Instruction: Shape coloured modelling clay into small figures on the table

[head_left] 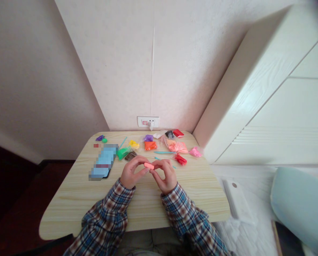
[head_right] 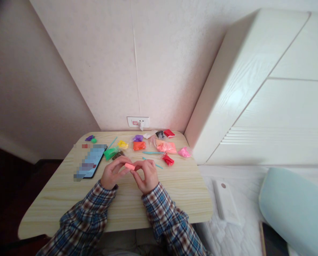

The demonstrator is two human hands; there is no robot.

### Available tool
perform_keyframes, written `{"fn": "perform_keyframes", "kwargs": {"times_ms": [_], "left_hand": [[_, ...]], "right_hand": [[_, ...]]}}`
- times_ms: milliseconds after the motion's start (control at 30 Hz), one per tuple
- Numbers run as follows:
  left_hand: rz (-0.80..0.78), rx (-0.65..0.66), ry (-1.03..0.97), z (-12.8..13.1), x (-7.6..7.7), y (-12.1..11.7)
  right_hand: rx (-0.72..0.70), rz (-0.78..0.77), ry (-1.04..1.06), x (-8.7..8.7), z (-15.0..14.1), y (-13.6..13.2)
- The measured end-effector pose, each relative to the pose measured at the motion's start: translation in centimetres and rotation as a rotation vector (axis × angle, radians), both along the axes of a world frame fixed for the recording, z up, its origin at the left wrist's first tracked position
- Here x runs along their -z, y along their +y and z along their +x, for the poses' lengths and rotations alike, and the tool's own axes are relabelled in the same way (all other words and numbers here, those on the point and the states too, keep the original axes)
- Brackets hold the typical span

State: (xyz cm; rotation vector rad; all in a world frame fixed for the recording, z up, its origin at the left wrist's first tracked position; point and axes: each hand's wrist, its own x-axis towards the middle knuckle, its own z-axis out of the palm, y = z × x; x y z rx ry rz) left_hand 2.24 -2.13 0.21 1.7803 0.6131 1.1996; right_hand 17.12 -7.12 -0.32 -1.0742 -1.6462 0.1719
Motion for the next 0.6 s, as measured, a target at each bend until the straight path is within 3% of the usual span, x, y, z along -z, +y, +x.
{"fn": "perform_keyframes", "kwargs": {"times_ms": [267, 433, 600], "left_hand": [[-0.063, 0.014, -0.035, 0.2, -0.2, -0.1], [-0.267, 0.076, 0.008, 0.0, 0.4, 0.5], [-0.51, 0.24, -0.041, -0.2, 1.3, 1.0]], "right_hand": [[0.013, 0.013, -0.007, 0.0, 0.0, 0.0], [-0.009, 0.022, -0.003, 0.0, 0.0, 0.1], [-0.005, -0.03, -0.075, 0.2, 0.1, 0.1]]}}
